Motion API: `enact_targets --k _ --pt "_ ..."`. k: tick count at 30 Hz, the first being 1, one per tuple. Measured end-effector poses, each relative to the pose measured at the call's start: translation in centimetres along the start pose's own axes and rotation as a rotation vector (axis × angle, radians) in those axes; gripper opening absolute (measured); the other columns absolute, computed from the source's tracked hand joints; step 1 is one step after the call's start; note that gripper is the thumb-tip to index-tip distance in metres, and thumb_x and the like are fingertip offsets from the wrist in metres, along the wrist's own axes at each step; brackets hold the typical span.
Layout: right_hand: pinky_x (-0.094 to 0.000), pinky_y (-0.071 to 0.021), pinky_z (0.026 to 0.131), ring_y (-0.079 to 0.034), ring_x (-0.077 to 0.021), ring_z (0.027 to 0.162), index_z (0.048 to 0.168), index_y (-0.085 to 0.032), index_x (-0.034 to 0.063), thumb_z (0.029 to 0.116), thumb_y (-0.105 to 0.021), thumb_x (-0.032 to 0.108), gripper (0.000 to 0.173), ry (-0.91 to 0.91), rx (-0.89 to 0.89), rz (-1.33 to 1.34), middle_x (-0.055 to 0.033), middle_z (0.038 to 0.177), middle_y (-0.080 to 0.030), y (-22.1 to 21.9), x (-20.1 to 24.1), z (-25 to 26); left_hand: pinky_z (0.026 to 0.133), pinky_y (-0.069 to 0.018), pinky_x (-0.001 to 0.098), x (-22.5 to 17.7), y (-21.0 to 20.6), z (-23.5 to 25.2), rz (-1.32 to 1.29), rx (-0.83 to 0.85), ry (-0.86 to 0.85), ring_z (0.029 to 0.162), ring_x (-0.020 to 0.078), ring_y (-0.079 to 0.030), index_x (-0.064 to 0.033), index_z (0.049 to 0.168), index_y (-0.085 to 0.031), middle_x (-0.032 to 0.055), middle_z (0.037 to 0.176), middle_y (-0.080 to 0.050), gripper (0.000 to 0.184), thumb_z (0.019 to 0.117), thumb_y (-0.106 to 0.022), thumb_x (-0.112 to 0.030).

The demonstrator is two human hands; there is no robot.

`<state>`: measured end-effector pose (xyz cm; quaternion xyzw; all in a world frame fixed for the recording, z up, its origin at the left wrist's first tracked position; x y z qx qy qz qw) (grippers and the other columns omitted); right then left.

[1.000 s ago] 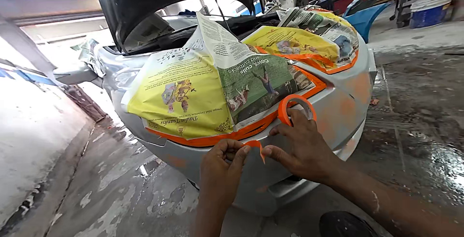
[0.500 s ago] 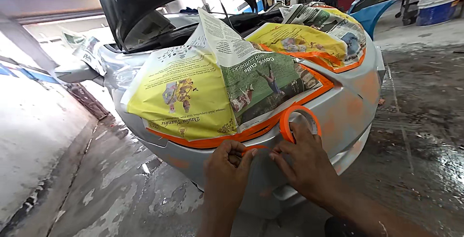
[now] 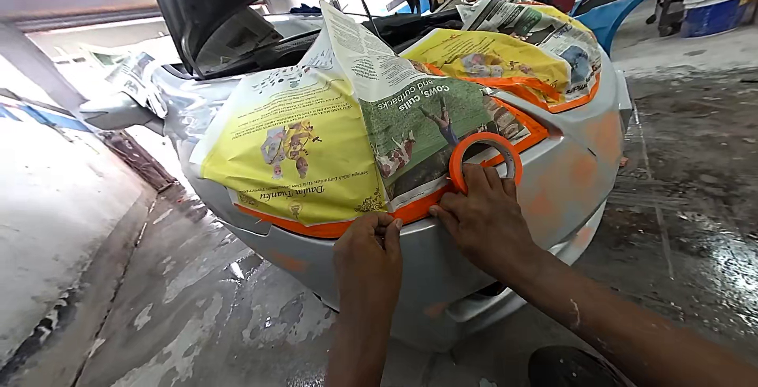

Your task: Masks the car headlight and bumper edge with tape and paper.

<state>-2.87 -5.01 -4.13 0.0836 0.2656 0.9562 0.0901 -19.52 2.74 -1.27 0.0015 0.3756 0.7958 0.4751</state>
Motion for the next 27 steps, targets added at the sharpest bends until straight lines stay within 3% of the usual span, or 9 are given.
enact_targets --k 14,20,22,24,26,27 --pt "-0.0487 -0.0450 0.079 -0.056 -0.0342 0.105 0.077 -0.070 0.0160 0.0973 -0.060 0.045 0.036 -0.007 0.056 -0.083 -0.0137 0.113 -0.059 0.1 -0.4 0.4 0.053 -0.0520 0.0303 -1.2 -0.8 0.6 0.073 0.022 -0.011 0.058 0.0071 -0.060 -0.0172 0.084 -0.072 -0.0064 0.071 -0.065 0.008 0.0886 -0.079 -0.018" --pt "-0.0497 -0.0448 0.077 -0.056 -0.0354 0.105 0.078 -0.071 0.0144 0.0964 -0.064 0.041 0.032 0.031 0.095 -0.126 -0.0142 0.109 -0.058 0.5 0.1 1.0 0.056 -0.0537 0.0443 -3.2 -0.2 1.2 0.376 0.028 -0.276 0.069 0.0223 -0.069 -0.0149 0.082 -0.076 0.0027 0.075 -0.070 0.008 0.0859 -0.082 -0.019" --pt "-0.0503 -0.0455 0.079 -0.056 -0.0353 0.105 0.080 -0.072 0.0142 0.0957 -0.067 0.041 0.031 0.051 0.120 -0.152 -0.0148 0.111 -0.059 0.9 0.3 1.3 0.053 -0.0516 0.0470 -3.7 0.2 1.8 0.461 0.067 -0.252 0.065 0.0250 -0.069 -0.0146 0.080 -0.076 0.0047 0.071 -0.069 0.013 0.0838 -0.085 -0.024" --pt "-0.0503 -0.0463 0.081 -0.057 -0.0355 0.107 0.080 -0.073 0.0138 0.0955 -0.067 0.042 0.033 0.062 0.141 -0.192 -0.0152 0.112 -0.061 1.2 0.5 1.6 0.052 -0.0520 0.0522 -3.6 1.1 2.7 0.500 0.102 -0.169 0.061 0.0318 -0.067 -0.0077 0.088 -0.072 0.0100 0.067 -0.066 0.031 0.0800 -0.088 -0.033" --pt "-0.0510 -0.0462 0.081 -0.057 -0.0354 0.107 0.079 -0.072 0.0124 0.0959 -0.066 0.043 0.035 0.059 0.165 -0.205 -0.0149 0.111 -0.061 1.3 0.6 1.7 0.052 -0.0493 0.0529 -2.7 2.0 3.6 0.473 0.113 -0.052 0.058 0.0329 -0.064 -0.0077 0.092 -0.065 0.0093 0.063 -0.061 0.047 0.0741 -0.092 -0.042" --pt "-0.0511 -0.0463 0.082 -0.057 -0.0350 0.107 0.079 -0.072 0.0122 0.0963 -0.065 0.044 0.037 0.051 0.175 -0.212 -0.0145 0.111 -0.061 1.4 0.6 1.9 0.051 -0.0479 0.0520 -2.2 2.2 3.7 0.443 0.106 -0.021 0.057 0.0319 -0.062 -0.0090 0.090 -0.064 0.0081 0.062 -0.059 0.047 0.0728 -0.093 -0.042"
Point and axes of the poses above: each hand's wrist, its own z-axis towards the middle knuckle, its own y-axis out of the back of the hand, x = y × z, the point moved 5 cm from there along z, towards the middle knuckle
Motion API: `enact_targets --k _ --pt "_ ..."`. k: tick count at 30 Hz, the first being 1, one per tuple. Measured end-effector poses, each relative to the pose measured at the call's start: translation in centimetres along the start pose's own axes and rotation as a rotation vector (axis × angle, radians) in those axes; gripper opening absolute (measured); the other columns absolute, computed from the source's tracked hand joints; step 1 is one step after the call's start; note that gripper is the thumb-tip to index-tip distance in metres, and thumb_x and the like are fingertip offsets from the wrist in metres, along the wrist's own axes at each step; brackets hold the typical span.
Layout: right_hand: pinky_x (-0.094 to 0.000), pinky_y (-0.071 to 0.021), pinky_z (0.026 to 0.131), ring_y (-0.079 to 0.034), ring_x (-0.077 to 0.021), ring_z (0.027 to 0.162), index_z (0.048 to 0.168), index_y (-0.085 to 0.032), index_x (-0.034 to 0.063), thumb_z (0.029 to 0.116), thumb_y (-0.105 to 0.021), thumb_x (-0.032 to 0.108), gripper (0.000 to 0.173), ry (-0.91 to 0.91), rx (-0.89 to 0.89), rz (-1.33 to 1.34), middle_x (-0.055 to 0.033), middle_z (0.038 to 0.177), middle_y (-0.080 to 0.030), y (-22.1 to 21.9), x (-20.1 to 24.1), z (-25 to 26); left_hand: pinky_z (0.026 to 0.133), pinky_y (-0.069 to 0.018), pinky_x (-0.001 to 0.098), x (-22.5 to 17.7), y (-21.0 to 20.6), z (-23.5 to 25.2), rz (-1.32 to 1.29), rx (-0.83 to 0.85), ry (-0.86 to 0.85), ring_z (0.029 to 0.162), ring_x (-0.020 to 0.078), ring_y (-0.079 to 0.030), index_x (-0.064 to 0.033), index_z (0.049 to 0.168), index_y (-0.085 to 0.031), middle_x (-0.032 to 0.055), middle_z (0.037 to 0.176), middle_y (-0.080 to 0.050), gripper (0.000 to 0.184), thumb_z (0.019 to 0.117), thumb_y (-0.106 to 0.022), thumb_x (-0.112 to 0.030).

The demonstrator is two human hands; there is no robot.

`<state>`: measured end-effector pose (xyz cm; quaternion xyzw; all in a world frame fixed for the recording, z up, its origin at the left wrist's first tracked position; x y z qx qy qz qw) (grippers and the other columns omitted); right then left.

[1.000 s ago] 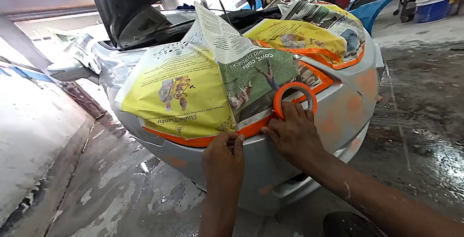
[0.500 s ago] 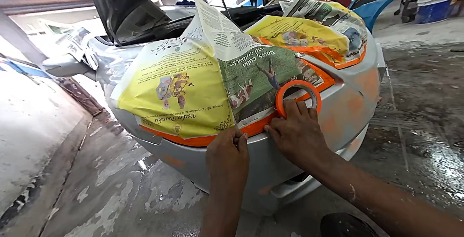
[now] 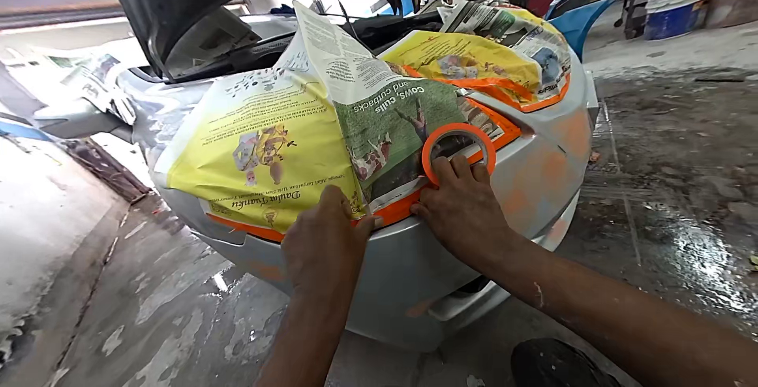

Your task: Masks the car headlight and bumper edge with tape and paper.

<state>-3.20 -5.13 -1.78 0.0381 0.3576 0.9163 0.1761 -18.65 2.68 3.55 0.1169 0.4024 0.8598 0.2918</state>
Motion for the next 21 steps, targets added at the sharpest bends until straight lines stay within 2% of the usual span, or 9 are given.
enact_targets --k 4,6,7,9,10,12,16,18,21 --pt "-0.0506 -0.0461 0.083 -0.056 -0.0345 0.109 0.082 -0.073 0.0108 0.0952 -0.065 0.051 0.043 -0.041 0.033 -0.001 -0.0136 0.113 -0.062 -0.1 -0.4 0.3 0.052 -0.0475 0.0541 2.5 0.7 -1.2 -0.095 -0.071 0.024 0.058 0.0294 -0.061 -0.0107 0.099 -0.066 0.0044 0.065 -0.060 0.034 0.0784 -0.090 -0.024" --pt "-0.0508 -0.0465 0.081 -0.057 -0.0355 0.107 0.084 -0.074 0.0099 0.0886 -0.072 0.056 0.046 -0.076 0.008 0.044 -0.0144 0.109 -0.061 -0.1 -1.1 0.6 0.054 -0.0509 0.0521 2.3 0.7 -2.5 -0.123 -0.141 -0.107 0.065 0.0284 -0.065 -0.0093 0.100 -0.068 0.0051 0.074 -0.064 0.027 0.0829 -0.084 -0.023" --pt "-0.0510 -0.0458 0.082 -0.056 -0.0352 0.106 0.080 -0.072 0.0106 0.0855 -0.075 0.057 0.047 -0.094 -0.001 0.073 -0.0141 0.108 -0.060 -0.1 -1.4 0.7 0.059 -0.0557 0.0507 1.6 0.2 -3.4 -0.133 -0.165 -0.220 0.074 0.0287 -0.068 -0.0082 0.100 -0.071 0.0070 0.083 -0.068 0.024 0.0867 -0.080 -0.026" --pt "-0.0510 -0.0455 0.083 -0.056 -0.0346 0.106 0.076 -0.070 0.0125 0.0823 -0.077 0.058 0.047 -0.111 -0.026 0.115 -0.0132 0.106 -0.060 -0.4 -1.8 0.6 0.081 -0.0591 0.0482 -0.6 -1.9 -5.0 -0.151 -0.172 -0.459 0.101 0.0284 -0.070 -0.0091 0.103 -0.075 0.0082 0.105 -0.072 0.027 0.0950 -0.068 -0.034" --pt "-0.0511 -0.0455 0.083 -0.057 -0.0347 0.106 0.076 -0.069 0.0133 0.0811 -0.078 0.058 0.046 -0.113 -0.063 0.132 -0.0131 0.105 -0.061 -0.5 -2.0 0.4 0.095 -0.0552 0.0489 -1.6 -3.1 -5.6 -0.160 -0.163 -0.556 0.116 0.0270 -0.067 -0.0110 0.109 -0.076 0.0070 0.118 -0.072 0.032 0.0983 -0.063 -0.039" --pt "-0.0504 -0.0456 0.083 -0.056 -0.0343 0.106 0.079 -0.070 0.0148 0.0806 -0.079 0.058 0.044 -0.102 -0.136 0.185 -0.0118 0.105 -0.059 -0.9 -2.5 -0.2 0.110 -0.0466 0.0477 -2.6 -5.4 -6.1 -0.139 -0.171 -0.644 0.132 0.0233 -0.059 -0.0142 0.119 -0.075 0.0042 0.134 -0.068 0.044 0.1013 -0.053 -0.048" --pt "-0.0486 -0.0464 0.081 -0.056 -0.0336 0.106 0.083 -0.071 0.0177 0.0876 -0.073 0.051 0.034 -0.077 -0.240 0.287 -0.0123 0.110 -0.059 -1.3 -3.2 -1.8 0.113 -0.0429 0.0477 -2.3 -6.8 -6.7 -0.103 -0.189 -0.639 0.137 0.0231 -0.055 -0.0155 0.133 -0.069 0.0027 0.145 -0.062 0.059 0.1011 -0.047 -0.059" --pt "-0.0473 -0.0465 0.082 -0.056 -0.0325 0.106 0.083 -0.071 0.0188 0.0914 -0.068 0.048 0.031 -0.078 -0.270 0.332 -0.0123 0.112 -0.059 -1.3 -3.4 -2.1 0.113 -0.0411 0.0491 -2.3 -6.9 -6.9 -0.084 -0.182 -0.634 0.139 0.0247 -0.053 -0.0170 0.134 -0.069 0.0009 0.147 -0.060 0.063 0.1007 -0.043 -0.063" --pt "-0.0464 -0.0455 0.084 -0.056 -0.0307 0.107 0.085 -0.072 0.0198 0.0907 -0.068 0.053 0.034 -0.103 -0.292 0.379 -0.0101 0.112 -0.059 -1.6 -3.9 -2.1 0.112 -0.0387 0.0511 -2.5 -7.0 -7.1 -0.049 -0.185 -0.632 0.139 0.0266 -0.052 -0.0189 0.135 -0.069 -0.0009 0.149 -0.059 0.067 0.1001 -0.038 -0.068"
Point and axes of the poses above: each hand's wrist, its own z-axis towards the middle knuckle, its own y-axis out of the back of the hand, x = y × z, the point moved 5 cm from there along z, towards the middle knuckle
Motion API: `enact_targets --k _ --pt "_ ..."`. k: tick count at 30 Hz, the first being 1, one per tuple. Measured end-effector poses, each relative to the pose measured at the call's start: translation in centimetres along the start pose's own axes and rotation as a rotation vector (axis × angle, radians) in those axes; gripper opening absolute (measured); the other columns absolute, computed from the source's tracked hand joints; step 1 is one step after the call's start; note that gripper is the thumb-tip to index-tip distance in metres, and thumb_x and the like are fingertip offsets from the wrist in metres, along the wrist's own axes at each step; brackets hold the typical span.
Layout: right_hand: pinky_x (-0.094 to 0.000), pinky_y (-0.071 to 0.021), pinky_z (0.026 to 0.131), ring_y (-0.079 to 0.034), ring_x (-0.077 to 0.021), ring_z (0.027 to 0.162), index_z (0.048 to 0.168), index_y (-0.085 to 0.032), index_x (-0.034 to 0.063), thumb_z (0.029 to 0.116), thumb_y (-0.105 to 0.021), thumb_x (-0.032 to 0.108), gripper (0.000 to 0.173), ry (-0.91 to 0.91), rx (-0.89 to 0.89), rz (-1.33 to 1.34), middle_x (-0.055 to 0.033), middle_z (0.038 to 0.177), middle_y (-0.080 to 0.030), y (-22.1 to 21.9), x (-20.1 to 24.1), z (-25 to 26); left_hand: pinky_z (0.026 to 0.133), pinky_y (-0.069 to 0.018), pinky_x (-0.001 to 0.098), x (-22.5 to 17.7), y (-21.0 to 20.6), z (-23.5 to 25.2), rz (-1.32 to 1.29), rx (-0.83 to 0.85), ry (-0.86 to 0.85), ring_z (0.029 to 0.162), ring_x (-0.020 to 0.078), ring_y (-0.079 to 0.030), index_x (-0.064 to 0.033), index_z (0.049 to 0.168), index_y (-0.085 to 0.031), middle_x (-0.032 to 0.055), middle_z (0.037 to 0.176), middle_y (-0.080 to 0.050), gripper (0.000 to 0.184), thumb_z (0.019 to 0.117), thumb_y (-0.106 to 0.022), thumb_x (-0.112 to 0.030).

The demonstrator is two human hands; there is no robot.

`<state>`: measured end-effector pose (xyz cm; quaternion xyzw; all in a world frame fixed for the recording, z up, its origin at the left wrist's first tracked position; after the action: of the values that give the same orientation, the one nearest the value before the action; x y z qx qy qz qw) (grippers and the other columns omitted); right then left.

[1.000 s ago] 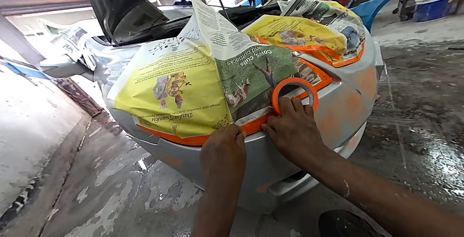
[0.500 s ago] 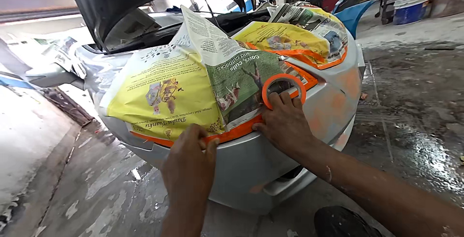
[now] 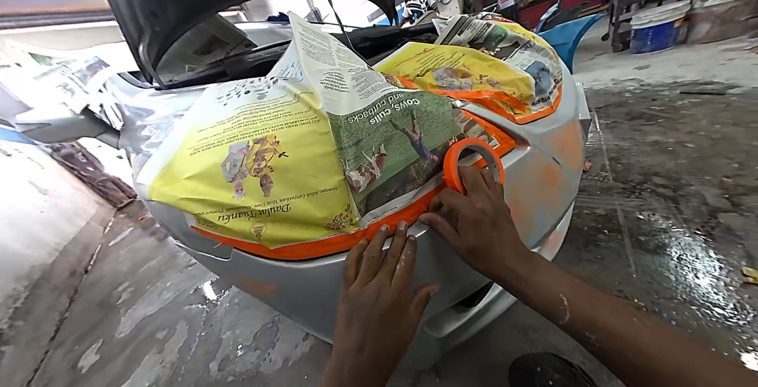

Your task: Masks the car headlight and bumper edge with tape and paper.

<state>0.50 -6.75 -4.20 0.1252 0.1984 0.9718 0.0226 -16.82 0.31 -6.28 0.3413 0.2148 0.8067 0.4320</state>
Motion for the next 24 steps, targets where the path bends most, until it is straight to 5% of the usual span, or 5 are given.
enact_targets --k 5,8,12,17,24 --pt "-0.0470 -0.0452 0.077 -0.056 -0.0312 0.098 0.079 -0.069 0.0174 0.0779 -0.070 0.072 0.055 -0.057 -0.009 -0.058 -0.0088 0.101 -0.058 -0.9 -0.8 0.8 0.112 -0.0363 0.0521 -0.3 -0.3 0.4 -0.023 -0.021 0.031 0.138 0.0262 -0.052 -0.0212 0.134 -0.069 -0.0030 0.146 -0.061 0.069 0.0995 -0.036 -0.071" --pt "-0.0501 -0.0451 0.076 -0.057 -0.0315 0.092 0.075 -0.068 0.0157 0.0694 -0.087 0.057 0.046 -0.114 0.108 -0.024 -0.0086 0.093 -0.056 -0.7 -1.5 2.4 0.110 -0.0393 0.0501 0.2 0.0 0.3 -0.053 -0.021 0.031 0.137 0.0242 -0.053 -0.0212 0.132 -0.071 -0.0037 0.145 -0.062 0.065 0.1000 -0.040 -0.068" --pt "-0.0598 -0.0496 0.080 -0.062 -0.0384 0.100 0.081 -0.073 0.0117 0.0818 -0.083 0.040 0.030 -0.013 0.108 -0.005 -0.0138 0.097 -0.064 1.7 -4.0 4.0 0.112 -0.0376 0.0486 1.5 0.8 -0.9 -0.049 -0.018 0.009 0.137 0.0227 -0.053 -0.0186 0.132 -0.070 -0.0016 0.146 -0.061 0.063 0.1013 -0.041 -0.065" --pt "-0.0548 -0.0463 0.075 -0.057 -0.0350 0.092 0.075 -0.066 0.0138 0.0709 -0.066 0.084 0.070 -0.032 0.069 -0.090 -0.0109 0.091 -0.057 0.6 -1.6 2.7 0.113 -0.0421 0.0497 -0.7 -0.3 0.1 -0.147 -0.068 0.060 0.139 0.0278 -0.052 -0.0127 0.133 -0.068 0.0059 0.145 -0.061 0.070 0.0990 -0.043 -0.069" --pt "-0.0717 -0.0446 0.073 -0.058 -0.0549 0.094 0.083 -0.064 0.0008 0.0847 -0.068 0.060 0.059 -0.110 0.032 -0.002 -0.0293 0.098 -0.058 -0.2 -1.7 2.5 0.125 -0.0264 0.0536 2.1 0.6 -2.5 -0.080 -0.028 0.109 0.148 0.0148 -0.041 -0.0153 0.141 -0.063 0.0000 0.154 -0.053 0.067 0.1014 -0.042 -0.065"
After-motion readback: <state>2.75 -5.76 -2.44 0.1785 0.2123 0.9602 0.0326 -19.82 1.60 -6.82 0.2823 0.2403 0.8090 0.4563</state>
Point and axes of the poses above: each hand's wrist, its own z-axis towards the middle knuckle, its own y-axis out of the back of the hand, x = y × z, the point moved 5 cm from there along z, towards the middle knuckle
